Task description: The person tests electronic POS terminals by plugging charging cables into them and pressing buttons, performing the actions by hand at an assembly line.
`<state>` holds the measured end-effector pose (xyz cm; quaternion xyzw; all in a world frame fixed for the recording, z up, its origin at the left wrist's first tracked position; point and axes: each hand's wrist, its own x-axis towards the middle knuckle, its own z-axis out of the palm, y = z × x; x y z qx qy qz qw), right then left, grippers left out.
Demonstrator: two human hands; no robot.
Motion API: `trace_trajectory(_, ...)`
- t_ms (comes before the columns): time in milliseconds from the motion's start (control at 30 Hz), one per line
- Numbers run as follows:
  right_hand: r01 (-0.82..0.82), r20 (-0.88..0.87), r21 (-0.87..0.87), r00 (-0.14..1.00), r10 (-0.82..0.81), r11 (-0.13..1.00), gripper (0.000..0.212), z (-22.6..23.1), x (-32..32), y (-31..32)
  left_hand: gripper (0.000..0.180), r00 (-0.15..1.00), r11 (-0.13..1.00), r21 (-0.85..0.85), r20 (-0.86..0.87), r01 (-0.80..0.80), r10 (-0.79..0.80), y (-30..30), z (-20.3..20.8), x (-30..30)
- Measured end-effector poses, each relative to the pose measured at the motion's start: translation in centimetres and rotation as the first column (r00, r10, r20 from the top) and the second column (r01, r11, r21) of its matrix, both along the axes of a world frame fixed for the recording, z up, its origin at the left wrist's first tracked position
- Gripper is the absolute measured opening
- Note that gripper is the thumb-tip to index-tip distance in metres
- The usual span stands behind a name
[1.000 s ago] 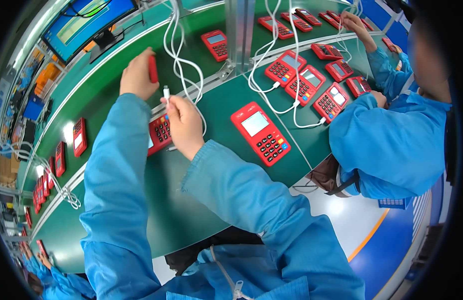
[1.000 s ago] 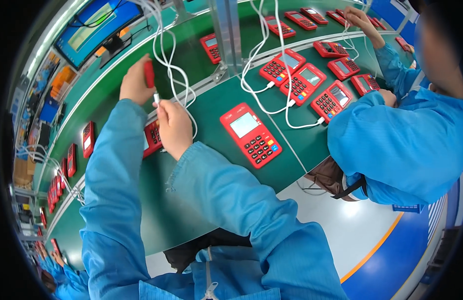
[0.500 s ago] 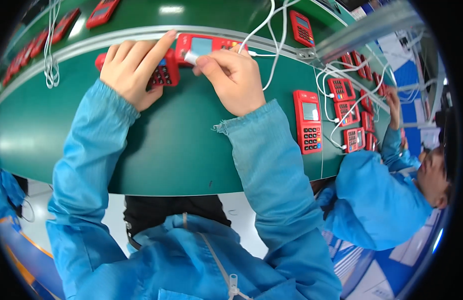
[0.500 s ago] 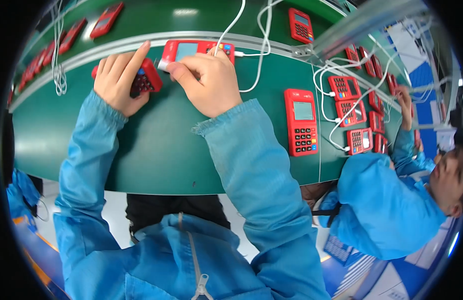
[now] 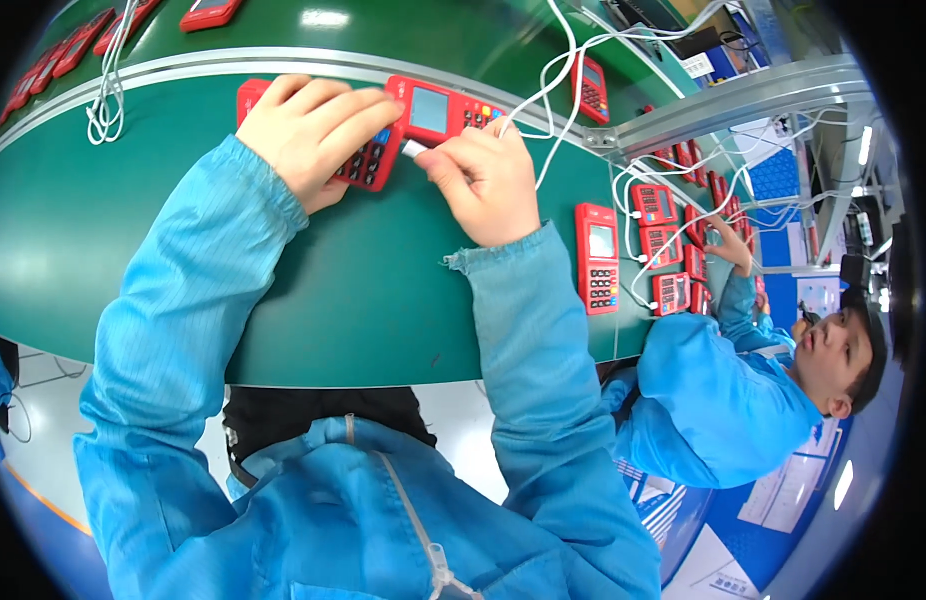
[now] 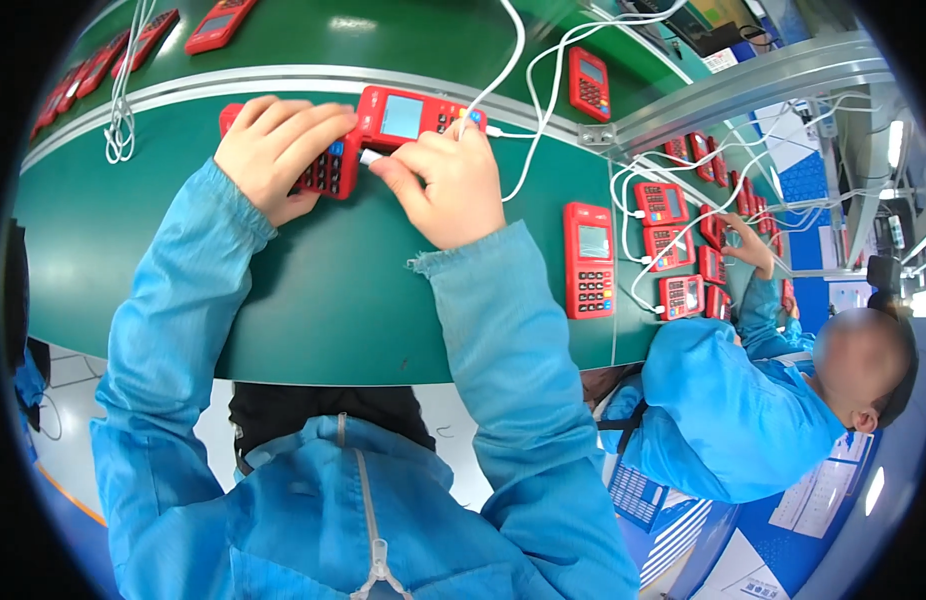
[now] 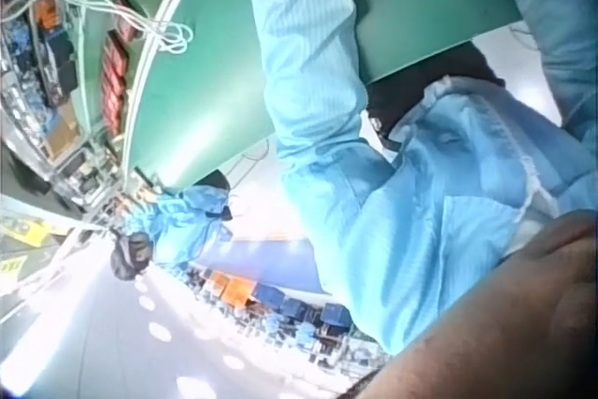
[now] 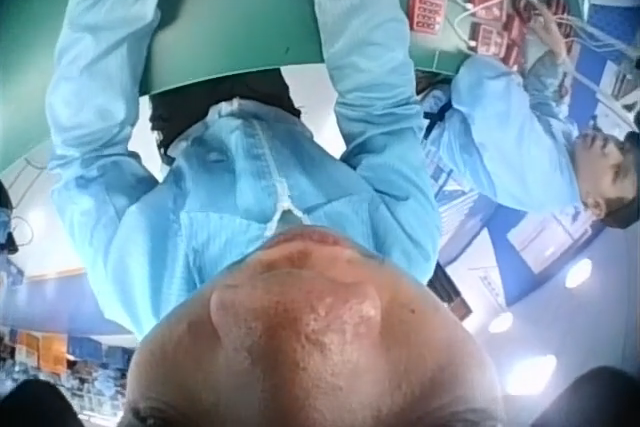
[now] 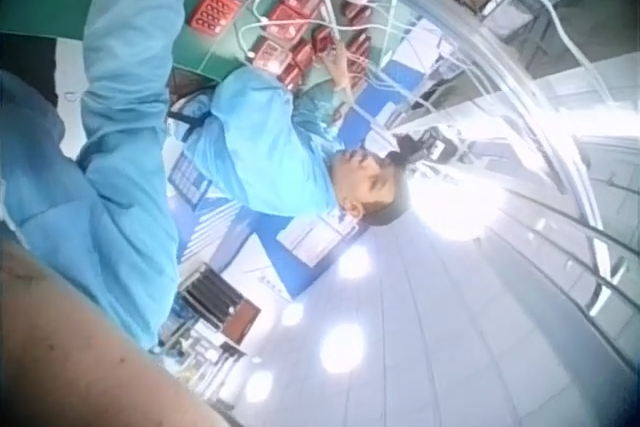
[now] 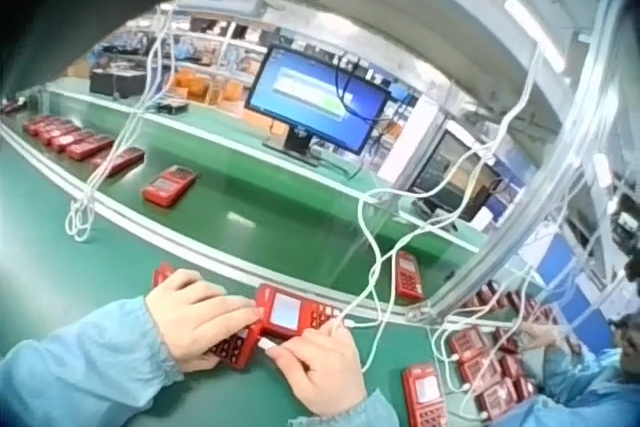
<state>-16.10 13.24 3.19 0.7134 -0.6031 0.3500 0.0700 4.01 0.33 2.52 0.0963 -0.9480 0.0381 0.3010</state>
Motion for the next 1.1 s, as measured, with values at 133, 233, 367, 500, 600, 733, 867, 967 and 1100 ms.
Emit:
trace_trajectory(133, -0.002, -0.003, 0.023, 1.000, 0.002, 1.000, 0.015, 0.2, 0.4, -0.2, 0.082, 0.999, 0.999, 0.023, 0.044, 0.022, -0.023, 0.7, 0.3, 0.2)
trace_trajectory(233, -0.028, 0.116, 0.027, 0.993, 0.025, 0.999, 0.014, 0.2, 0.9, -0.2, 0.081, 0.999, 0.999, -0.005, 0.029, 0.039, -0.039, 0.7, -0.1, 0.1)
trace_trajectory(367, 0.101, -0.092, -0.008, 0.991, -0.102, 0.995, 0.014, 0.4, 0.2, 0.1, 0.080, 0.999, 0.999, -0.011, 0.008, 0.052, -0.052, 1.0, 0.3, -0.7)
trace_trajectory(500, 0.213, 0.253, -0.075, 0.949, -0.188, 0.974, 0.053, 0.5, 0.0, 2.2, 0.081, 0.998, 0.991, 0.115, -0.007, 0.065, -0.065, 2.0, 0.9, -0.8)
trace_trajectory(600, 0.305, 0.136, -0.038, 0.945, -0.298, 0.952, 0.082, -0.7, -0.5, 5.8, 0.088, 0.996, 0.988, 0.148, 0.064, 0.049, -0.059, 2.4, 0.9, -0.7)
trace_trajectory(733, 0.445, -0.246, 0.108, 0.878, -0.410, 0.889, 0.061, -2.7, 0.5, 11.3, 0.089, 0.988, 0.982, 0.160, 0.095, 0.102, -0.118, 2.9, 0.3, -1.3)
trace_trajectory(867, 0.422, -0.046, 0.101, 0.907, -0.420, 0.901, 0.016, -2.6, 2.0, 14.5, 0.085, 0.978, 0.972, 0.166, 0.097, 0.169, -0.186, 3.8, 0.1, -2.4)
trace_trajectory(967, 0.376, -0.018, 0.069, 0.927, -0.376, 0.924, 0.012, -1.9, 2.7, 15.0, 0.074, 0.967, 0.973, 0.089, 0.124, 0.211, -0.221, 4.7, -0.2, -4.5)
trace_trajectory(1100, 0.364, 0.090, 0.033, 0.926, -0.366, 0.931, 0.013, -2.0, 2.6, 14.6, 0.056, 0.972, 0.971, -0.084, 0.096, 0.223, -0.215, 6.5, 0.8, -7.2)
